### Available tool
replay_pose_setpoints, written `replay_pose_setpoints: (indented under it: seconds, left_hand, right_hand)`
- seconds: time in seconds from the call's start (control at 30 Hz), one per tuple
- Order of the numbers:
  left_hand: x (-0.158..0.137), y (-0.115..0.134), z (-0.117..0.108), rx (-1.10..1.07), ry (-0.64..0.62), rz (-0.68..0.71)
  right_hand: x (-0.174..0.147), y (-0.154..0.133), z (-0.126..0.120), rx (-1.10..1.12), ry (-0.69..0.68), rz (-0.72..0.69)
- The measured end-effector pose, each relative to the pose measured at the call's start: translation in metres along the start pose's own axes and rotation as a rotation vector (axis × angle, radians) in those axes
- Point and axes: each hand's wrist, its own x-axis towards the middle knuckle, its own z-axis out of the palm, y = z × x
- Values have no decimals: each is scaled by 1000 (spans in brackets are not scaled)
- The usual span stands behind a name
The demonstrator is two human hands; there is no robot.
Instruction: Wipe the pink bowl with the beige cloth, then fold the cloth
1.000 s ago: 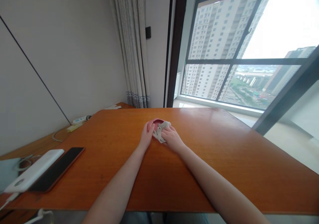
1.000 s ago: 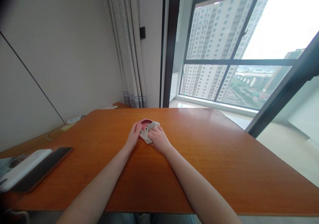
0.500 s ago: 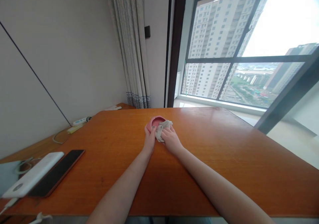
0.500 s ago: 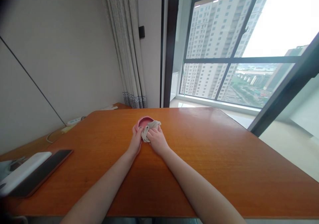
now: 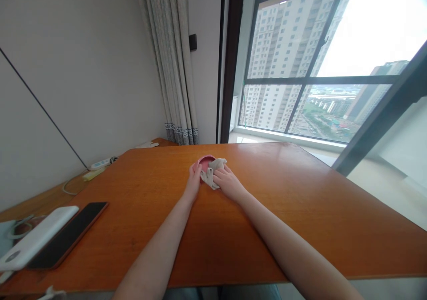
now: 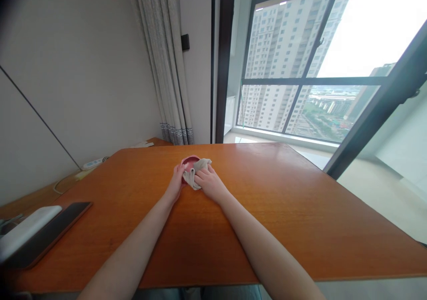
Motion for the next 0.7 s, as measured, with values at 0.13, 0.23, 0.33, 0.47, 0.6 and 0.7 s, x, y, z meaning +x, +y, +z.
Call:
replay_pose_setpoints:
  seconds: [0.13, 0.23, 0.33, 0.47, 0.6, 0.7]
  left_hand:
    - [4, 10, -11, 74, -114, 59]
    - [-3, 9, -9, 58, -64, 122]
    - [-12, 2, 1, 61, 37, 265]
    - [-16, -2, 9, 40, 97, 325]
    - [-8, 10, -1, 13, 25, 286]
    - [-2, 21, -12, 64, -101, 226]
  right_hand:
    - [-2, -3, -1, -24, -18, 3]
    - [-4, -12, 6, -20, -5, 67]
    - [-5, -23, 12, 1, 39, 169]
    - [-3, -29, 7, 38, 55, 207]
    - [1, -21, -3, 78, -21, 121]
    - [0, -13, -4, 102, -64, 50]
